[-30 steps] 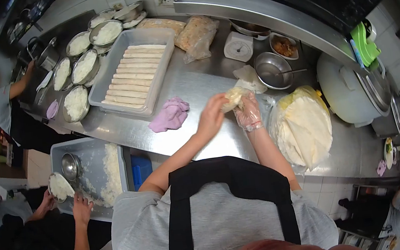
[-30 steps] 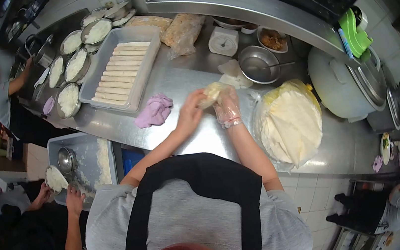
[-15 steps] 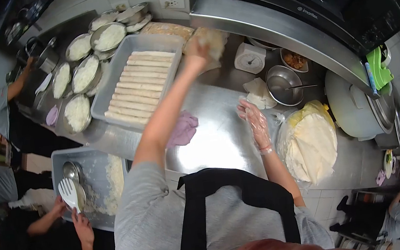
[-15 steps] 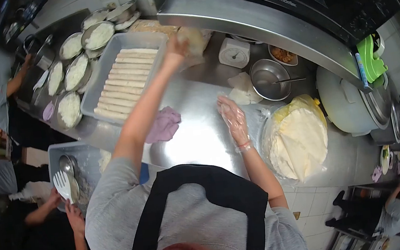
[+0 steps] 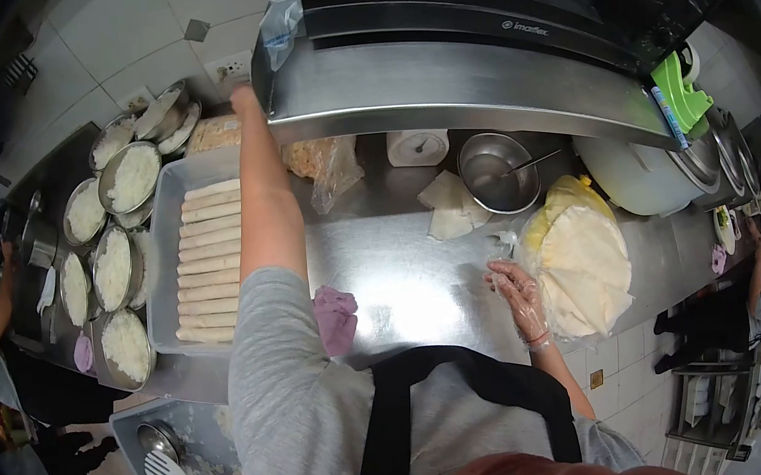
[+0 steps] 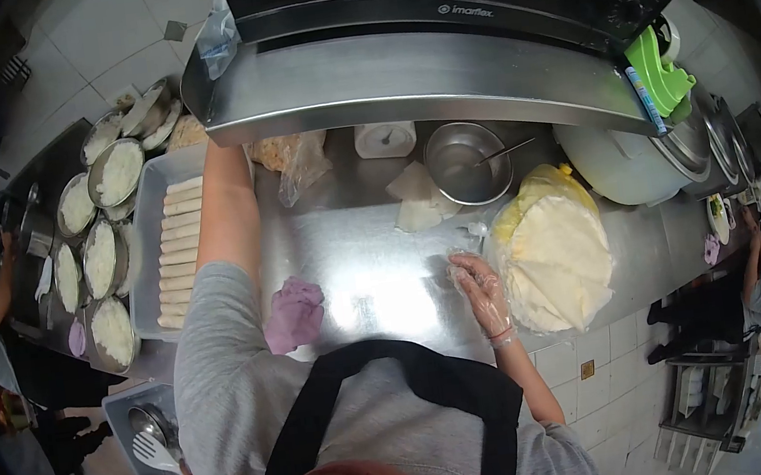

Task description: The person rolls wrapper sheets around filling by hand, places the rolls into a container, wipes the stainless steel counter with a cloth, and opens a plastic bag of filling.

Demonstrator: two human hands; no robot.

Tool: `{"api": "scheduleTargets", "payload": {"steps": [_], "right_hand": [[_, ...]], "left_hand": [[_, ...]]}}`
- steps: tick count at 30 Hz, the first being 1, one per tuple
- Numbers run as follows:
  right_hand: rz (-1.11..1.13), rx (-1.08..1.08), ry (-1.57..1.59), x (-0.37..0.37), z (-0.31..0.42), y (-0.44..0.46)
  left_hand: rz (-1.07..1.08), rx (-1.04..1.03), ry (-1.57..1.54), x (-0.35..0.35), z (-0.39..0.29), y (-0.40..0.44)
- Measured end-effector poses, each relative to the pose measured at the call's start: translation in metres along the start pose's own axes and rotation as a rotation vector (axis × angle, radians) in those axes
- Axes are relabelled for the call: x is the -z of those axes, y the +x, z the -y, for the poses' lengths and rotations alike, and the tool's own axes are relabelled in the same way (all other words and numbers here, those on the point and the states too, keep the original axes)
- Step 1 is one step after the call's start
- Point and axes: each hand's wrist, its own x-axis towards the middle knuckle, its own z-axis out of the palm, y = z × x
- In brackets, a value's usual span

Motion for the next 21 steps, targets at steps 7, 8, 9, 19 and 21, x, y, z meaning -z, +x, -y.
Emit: {"api": "scheduleTargets", "payload": {"steps": [7, 8, 9, 19, 21], "right_hand": [[0.075, 0.037, -0.011, -0.007, -0.003, 0.013], [0.098, 0.054, 0.010, -0.012, 0.004, 0.016], [0.117, 0.070, 0.031, -0.018, 0.011, 0.017], [0.060, 0.117, -0.071, -0.009, 0.035, -0.025], [0.005, 0.137, -0.103, 0.006, 0.023, -0.035]], "left_hand": [[-0.044, -0.335, 0.040, -0.032, -0.033, -0.076], [-0.100, -0.391, 0.041, -0.042, -0.041, -0.100], [-0.181, -0.440, 0.035, -0.057, -0.043, -0.124], [0.228, -0.232, -0.083, -0.056, -0.057, -0.135], [0.110, -0.087, 0.181, 0.000, -0.074, -0.167]]}}
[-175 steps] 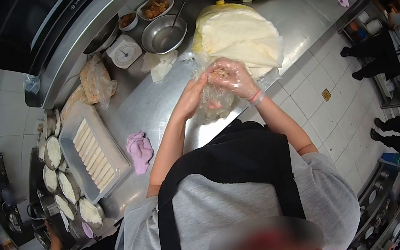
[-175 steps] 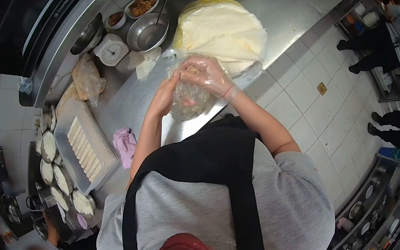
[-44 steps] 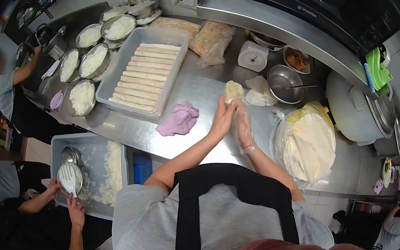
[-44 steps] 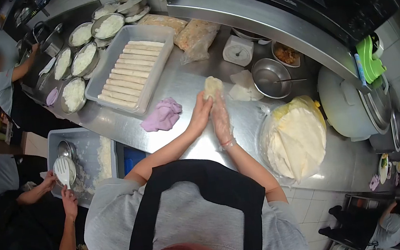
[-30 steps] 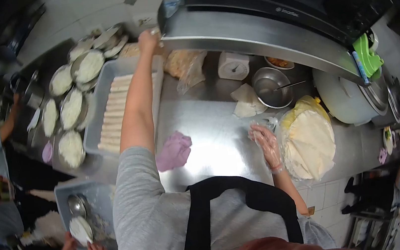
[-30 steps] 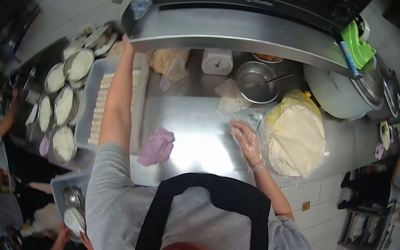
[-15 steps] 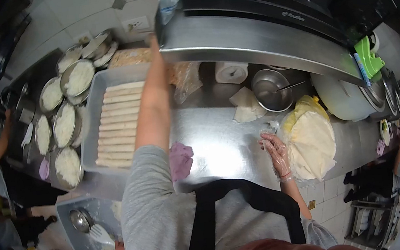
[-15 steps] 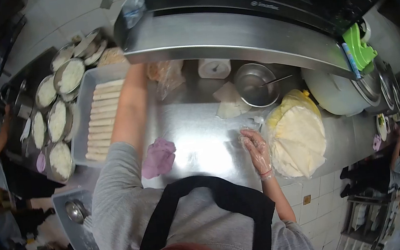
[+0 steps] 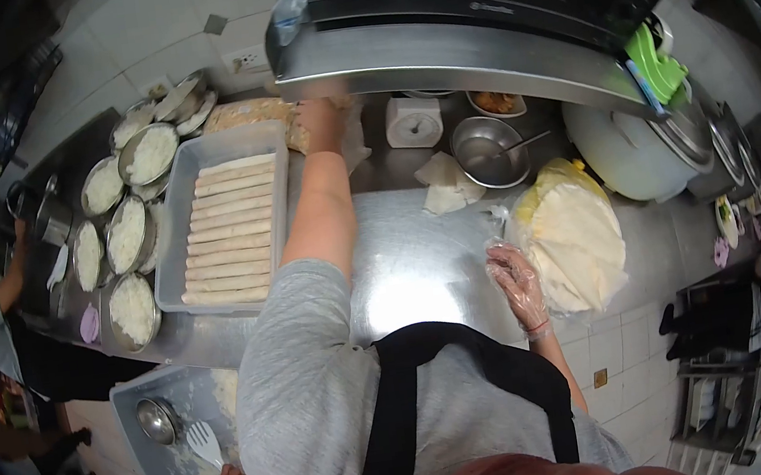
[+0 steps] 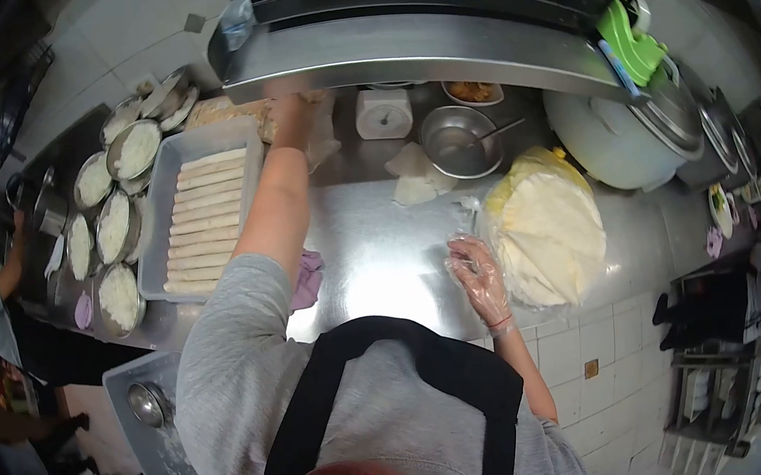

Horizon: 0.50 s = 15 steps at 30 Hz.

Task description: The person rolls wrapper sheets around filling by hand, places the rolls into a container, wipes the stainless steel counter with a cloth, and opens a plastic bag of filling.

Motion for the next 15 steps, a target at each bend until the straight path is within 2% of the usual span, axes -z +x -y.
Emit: {"api": "scheduleTargets", "payload": {"steps": [4, 6, 8, 10, 11, 13, 15], "right_hand": [[-0.064, -0.006, -0.040, 0.010, -0.004, -0.013], [-0.075, -0.010, -0.041, 0.007, -0.003, -0.011], [-0.020, 0.072, -0.039, 0.002, -0.004, 0.001], [0.048, 0.119, -0.100, -0.006, -0.019, 0.021], [0.050, 0.082, -0.098, -0.013, -0.020, 0.033], [0.040, 0.008, -0.032, -0.037, -0.018, 0.061], [0.073, -0.037, 0.038, -0.061, -0.018, 0.082]], "left_hand": [[0.026, -0.185, -0.043, -0.008, 0.023, 0.019], [0.107, -0.045, -0.275, -0.008, 0.038, 0.009], [0.086, -0.001, -0.257, 0.012, 0.042, -0.014], [0.233, -0.030, -0.493, 0.022, 0.058, -0.040], [0.366, 0.134, -0.630, 0.043, 0.050, -0.066], [0.457, -0.065, -1.147, -0.014, 0.075, -0.078], [0.715, -0.005, -0.904, 0.045, 0.054, -0.131]]}}
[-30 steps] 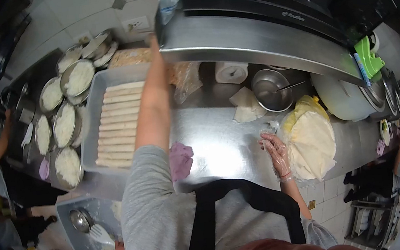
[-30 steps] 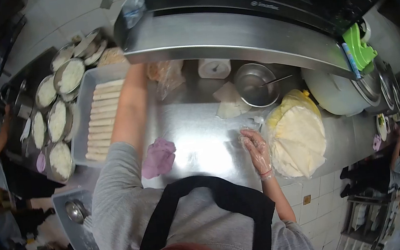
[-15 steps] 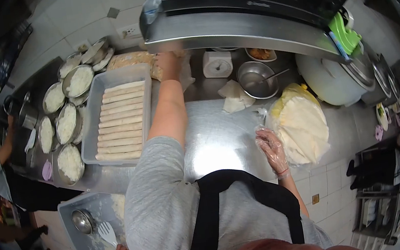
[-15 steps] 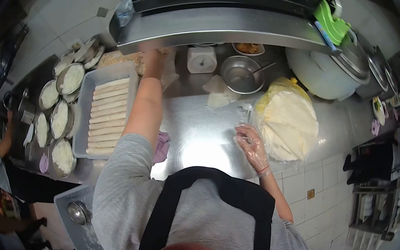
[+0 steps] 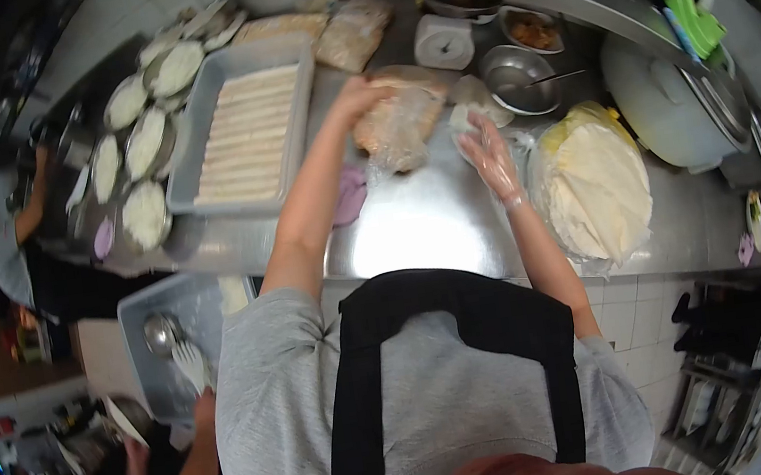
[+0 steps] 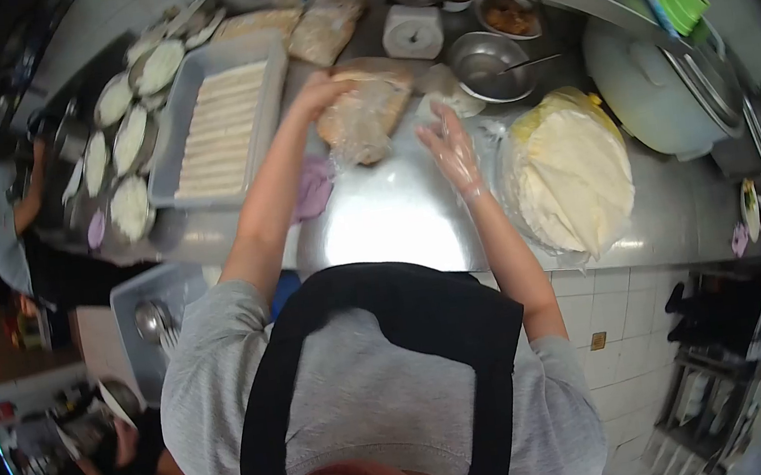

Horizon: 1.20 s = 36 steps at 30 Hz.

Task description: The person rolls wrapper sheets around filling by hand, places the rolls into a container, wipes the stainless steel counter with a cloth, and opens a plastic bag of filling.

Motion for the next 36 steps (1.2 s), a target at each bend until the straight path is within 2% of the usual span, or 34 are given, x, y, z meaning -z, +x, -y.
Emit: {"api": "scheduleTargets", "payload": {"steps": [1, 2, 3, 4, 6, 8, 12, 14, 15, 17, 18, 19, 21, 23, 24, 26, 27, 29, 30, 32, 33, 35, 36], "right_hand": [[-0.048, 0.137, -0.144, -0.010, -0.001, 0.008], [-0.102, 0.286, -0.281, -0.018, -0.001, 0.012], [-0.074, 0.294, -0.278, -0.022, -0.003, 0.011], [-0.031, 0.291, -0.303, -0.023, -0.006, 0.012], [0.017, 0.279, -0.331, -0.020, -0.014, 0.009], [0.111, 0.340, -0.422, -0.016, -0.020, 0.003], [0.031, 0.456, -0.421, -0.022, -0.009, -0.009], [0.089, 0.429, -0.453, -0.018, -0.010, -0.010], [0.086, 0.426, -0.453, -0.015, -0.012, -0.011], [0.089, 0.271, -0.178, -0.009, -0.014, -0.010], [0.083, 0.271, -0.176, -0.003, -0.015, -0.013], [0.080, 0.331, -0.167, 0.004, -0.016, -0.018], [0.072, 0.391, -0.156, 0.012, -0.016, -0.026], [0.112, 0.422, -0.139, 0.017, -0.016, -0.038], [0.111, 0.425, -0.140, 0.020, -0.018, -0.044], [0.088, 0.507, -0.340, 0.030, -0.026, -0.051], [0.078, 0.513, -0.343, 0.037, -0.029, -0.048], [0.196, 0.431, -0.508, 0.050, -0.037, -0.049], [0.190, 0.424, -0.508, 0.051, -0.024, -0.049], [-0.055, 0.339, -0.148, 0.039, 0.021, -0.038], [-0.062, 0.338, -0.147, 0.025, 0.025, -0.028], [-0.198, 0.523, -0.333, 0.002, 0.023, -0.003], [-0.207, 0.519, -0.332, -0.001, 0.009, 0.010]], "left_hand": [[0.031, -0.080, 0.033, -0.013, 0.008, -0.012], [0.070, -0.070, -0.122, -0.021, 0.019, -0.025], [0.113, -0.072, -0.274, -0.027, 0.027, -0.040], [0.095, -0.069, -0.282, -0.024, 0.028, -0.062], [-0.319, -0.379, 0.472, -0.013, 0.035, -0.115], [-0.565, -0.537, 0.997, -0.020, 0.084, -0.150], [-0.643, -0.550, 1.151, -0.032, 0.109, -0.190], [-0.502, -0.515, 0.634, -0.029, 0.116, -0.183], [-0.498, -0.518, 0.634, -0.028, 0.101, -0.185], [-0.284, 0.074, 0.647, -0.018, 0.045, -0.192], [-0.276, -0.016, 0.705, -0.016, 0.037, -0.192], [-0.272, -0.019, 0.708, -0.017, 0.033, -0.187], [-0.566, -0.622, 0.578, -0.027, 0.022, -0.171], [-0.435, -0.566, 0.619, -0.054, -0.002, -0.155], [-0.437, -0.568, 0.620, -0.064, 0.001, -0.144], [-0.189, -0.616, 0.817, -0.080, 0.012, -0.121], [-0.190, -0.627, 0.819, -0.083, 0.002, -0.114], [-0.059, -0.128, -0.164, -0.089, -0.014, -0.103], [-0.051, -0.127, -0.161, -0.097, -0.018, -0.098], [-0.203, -0.438, -0.038, -0.117, -0.027, -0.088], [-0.198, -0.441, -0.035, -0.125, -0.038, -0.091], [-0.256, -0.697, 0.192, -0.134, -0.075, -0.106], [-0.225, -0.682, 0.199, -0.130, -0.092, -0.115]]}}
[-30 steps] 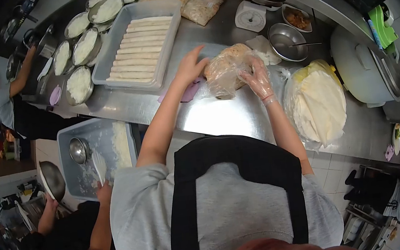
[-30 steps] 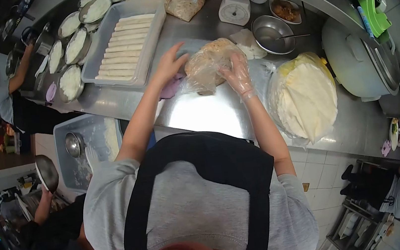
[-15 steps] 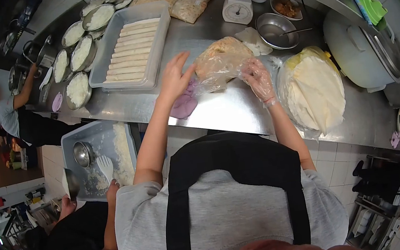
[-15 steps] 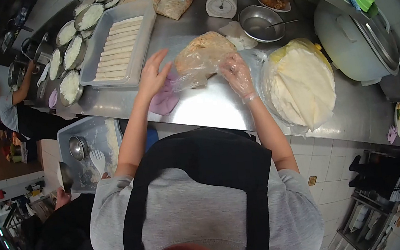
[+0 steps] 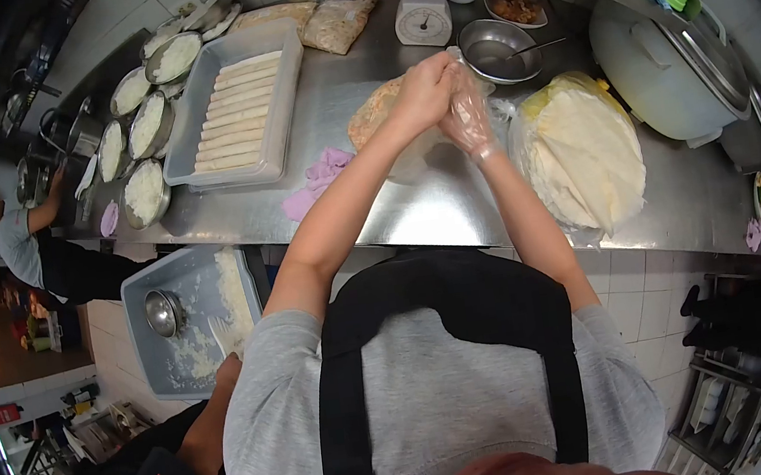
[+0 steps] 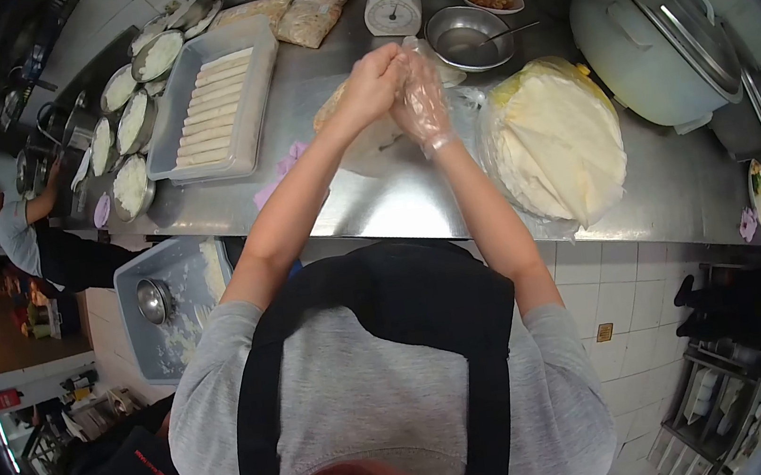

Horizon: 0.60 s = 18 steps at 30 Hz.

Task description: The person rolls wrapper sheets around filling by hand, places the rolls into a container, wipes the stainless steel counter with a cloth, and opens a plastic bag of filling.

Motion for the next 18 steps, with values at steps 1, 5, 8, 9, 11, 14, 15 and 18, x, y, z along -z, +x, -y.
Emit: {"api": "scheduleTargets", "payload": {"steps": [1, 5, 8, 9, 11, 14, 15, 18], "right_hand": [[-0.022, 0.002, -0.174, -0.009, -0.023, 0.003], [0.553, -0.392, -0.123, 0.008, -0.037, 0.000], [0.512, -0.464, -0.097, 0.014, -0.026, -0.024], [0.518, -0.458, -0.100, 0.010, -0.038, -0.025], [0.376, -0.265, -0.023, -0.007, -0.069, -0.034], [0.322, -0.440, 0.398, -0.023, -0.070, -0.027], [0.327, -0.432, 0.396, -0.022, -0.072, -0.024], [0.468, -0.303, 0.370, -0.019, -0.066, -0.024]], "left_hand": [[0.005, -0.007, -0.001, 0.010, -0.011, 0.000], [0.259, 0.151, 0.270, 0.055, -0.012, -0.038], [0.287, 0.281, 0.548, 0.070, 0.024, -0.076], [0.335, 0.463, 0.632, 0.074, 0.036, -0.083], [0.149, 0.428, 0.534, 0.063, 0.105, -0.115], [-0.087, 0.616, 0.069, 0.045, 0.119, -0.116], [-0.133, 0.824, -0.304, 0.037, 0.117, -0.111], [-0.139, 0.759, -0.187, 0.023, 0.117, -0.095]]}}
